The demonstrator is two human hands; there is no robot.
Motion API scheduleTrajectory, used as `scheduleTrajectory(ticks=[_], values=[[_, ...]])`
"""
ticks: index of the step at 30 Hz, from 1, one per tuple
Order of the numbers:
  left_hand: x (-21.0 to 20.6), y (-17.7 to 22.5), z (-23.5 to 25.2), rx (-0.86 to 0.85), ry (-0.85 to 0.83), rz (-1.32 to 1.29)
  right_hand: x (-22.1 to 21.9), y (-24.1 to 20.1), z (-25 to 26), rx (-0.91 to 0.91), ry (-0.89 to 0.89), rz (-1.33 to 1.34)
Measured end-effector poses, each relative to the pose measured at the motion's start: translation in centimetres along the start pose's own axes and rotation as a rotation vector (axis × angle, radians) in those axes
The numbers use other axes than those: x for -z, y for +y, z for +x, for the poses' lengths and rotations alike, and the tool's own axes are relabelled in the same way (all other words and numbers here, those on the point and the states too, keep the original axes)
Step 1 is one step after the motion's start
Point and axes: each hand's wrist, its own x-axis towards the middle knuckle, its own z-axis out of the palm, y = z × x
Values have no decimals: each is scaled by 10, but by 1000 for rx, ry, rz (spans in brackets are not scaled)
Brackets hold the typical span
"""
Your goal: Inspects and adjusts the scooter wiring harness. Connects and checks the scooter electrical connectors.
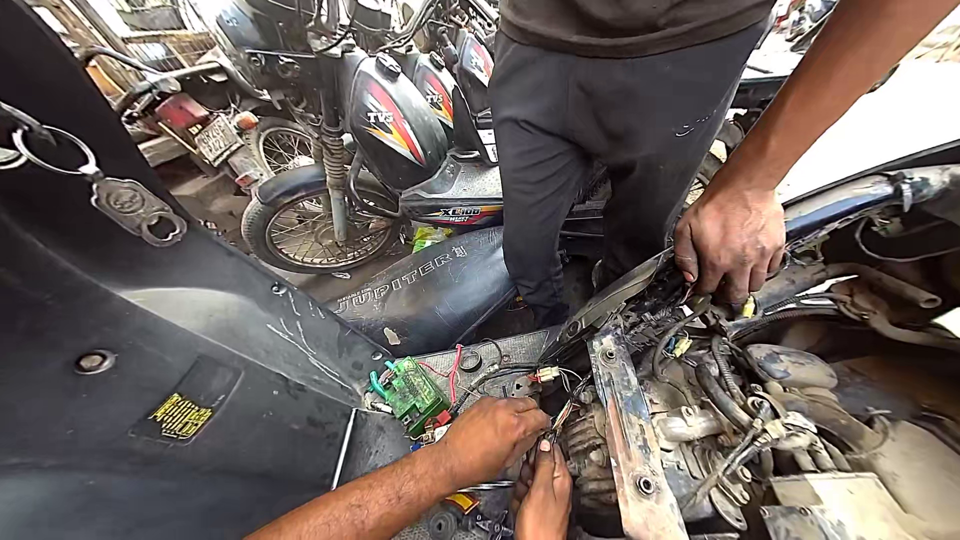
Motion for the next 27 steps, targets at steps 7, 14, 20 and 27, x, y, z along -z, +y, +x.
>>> scheduleTrajectory(ticks=[7,14,20,27], values=[[-7,-6,0,-45,30,-49,-2,-4,-5,-48,6,115],[-16,-9,-5,-96,65,-34,-5,-7,-11,-77,24,205],[-24,-8,-11,-101,89,-30,-5,-8,-12,-71,29,231],[-30,-8,-16,-35,92,-87,-6,-8,-16,-78,59,258]])
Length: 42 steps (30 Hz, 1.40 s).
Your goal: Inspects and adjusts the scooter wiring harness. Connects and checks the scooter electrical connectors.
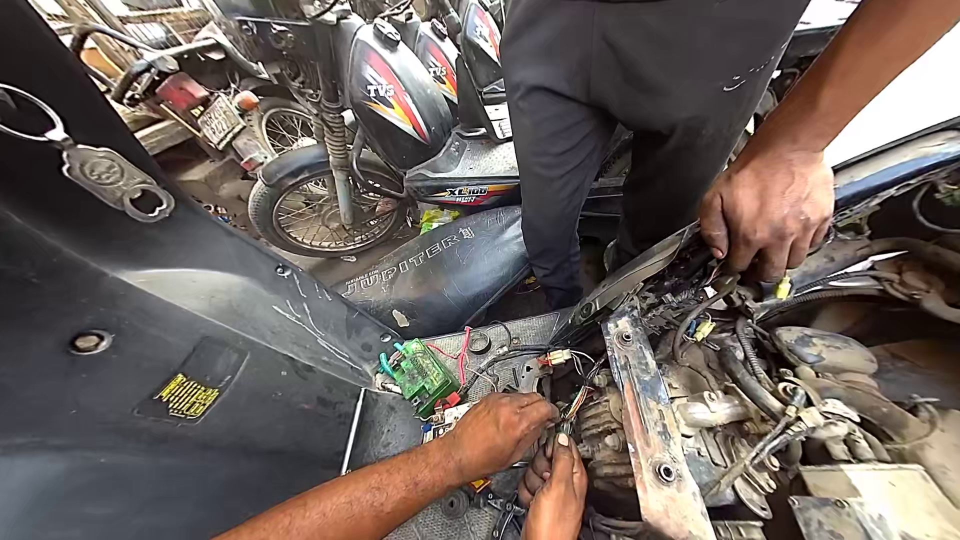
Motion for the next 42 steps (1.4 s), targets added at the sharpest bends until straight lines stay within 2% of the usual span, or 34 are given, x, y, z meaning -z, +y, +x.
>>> scheduleTrajectory(ticks=[21,26,38,40,42], values=[[0,3,-1,24,36,66,0,0,-8,3,3,-18],[0,4,-8,37,-51,94,1,1,-10,-1,-18,-50],[15,0,-7,35,174,21,4,6,-10,20,-21,-83],[15,3,0,128,227,-103,6,7,-9,31,-28,-113],[12,9,10,222,204,-241,6,9,-9,49,-29,-141]])
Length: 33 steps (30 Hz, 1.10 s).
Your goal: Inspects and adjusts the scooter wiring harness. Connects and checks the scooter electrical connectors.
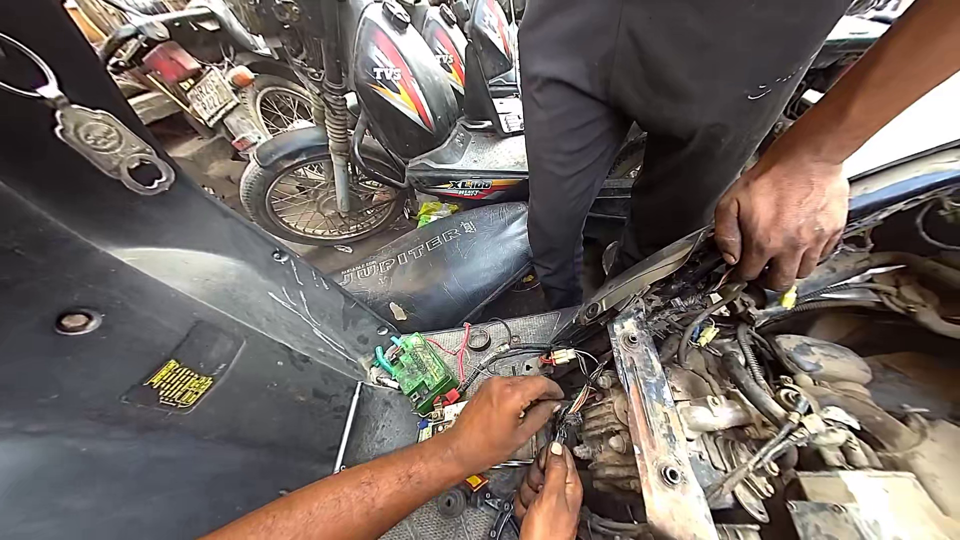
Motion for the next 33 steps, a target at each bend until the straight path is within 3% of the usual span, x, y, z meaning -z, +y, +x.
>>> scheduleTrajectory(ticks=[6,10,12,17,19,25,29,33], values=[[-6,8,13,-11,-213,35,0,2,2,29,23,-72],[9,3,10,-399,-323,233,1,4,5,18,27,-50],[17,-2,8,-477,-227,286,2,3,6,-2,29,-56],[17,-11,10,43,27,-142,-11,-13,11,-198,139,-31],[9,-17,10,157,62,-341,-18,-21,12,-256,196,18],[2,-25,5,268,180,-557,-50,-39,27,-357,331,257],[1,-24,1,304,191,-553,-64,-29,39,-221,468,296],[0,-26,2,272,198,-567,-63,-10,45,22,564,153]])
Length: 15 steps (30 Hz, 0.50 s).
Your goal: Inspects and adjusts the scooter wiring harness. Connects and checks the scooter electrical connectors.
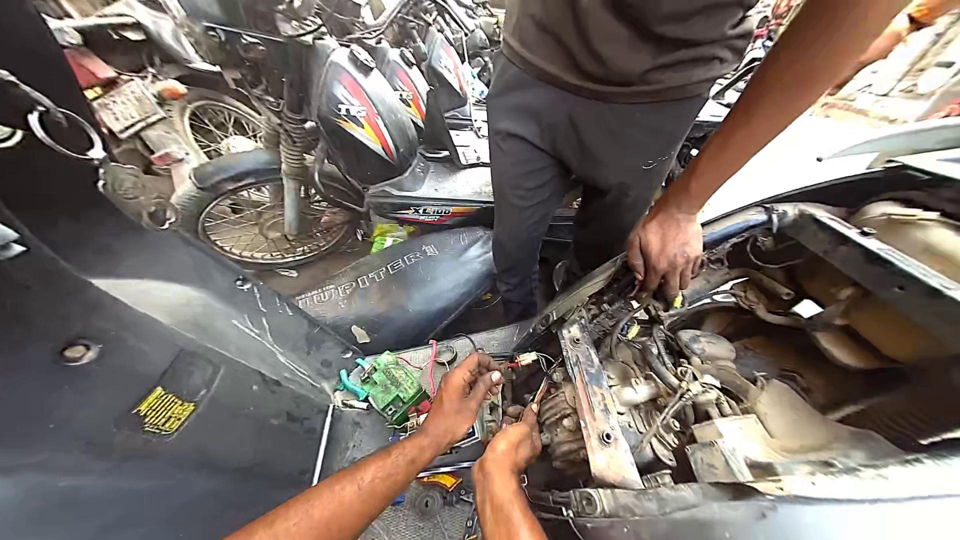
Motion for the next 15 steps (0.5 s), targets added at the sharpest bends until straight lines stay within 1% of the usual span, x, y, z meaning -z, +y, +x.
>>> scheduleTrajectory(ticks=[2,3,7,10,15], values=[[1,-2,0,-21,-33,29,9,5,-1,116,-40,-47],[2,-3,-1,-42,-64,51,16,5,-3,109,-93,-51],[5,0,-2,-114,-198,95,43,-5,0,-54,-298,-29],[6,1,-5,-167,-276,275,53,-8,0,-77,-348,-21],[-5,6,-14,-218,-307,448,60,-7,3,-94,-442,-29]])
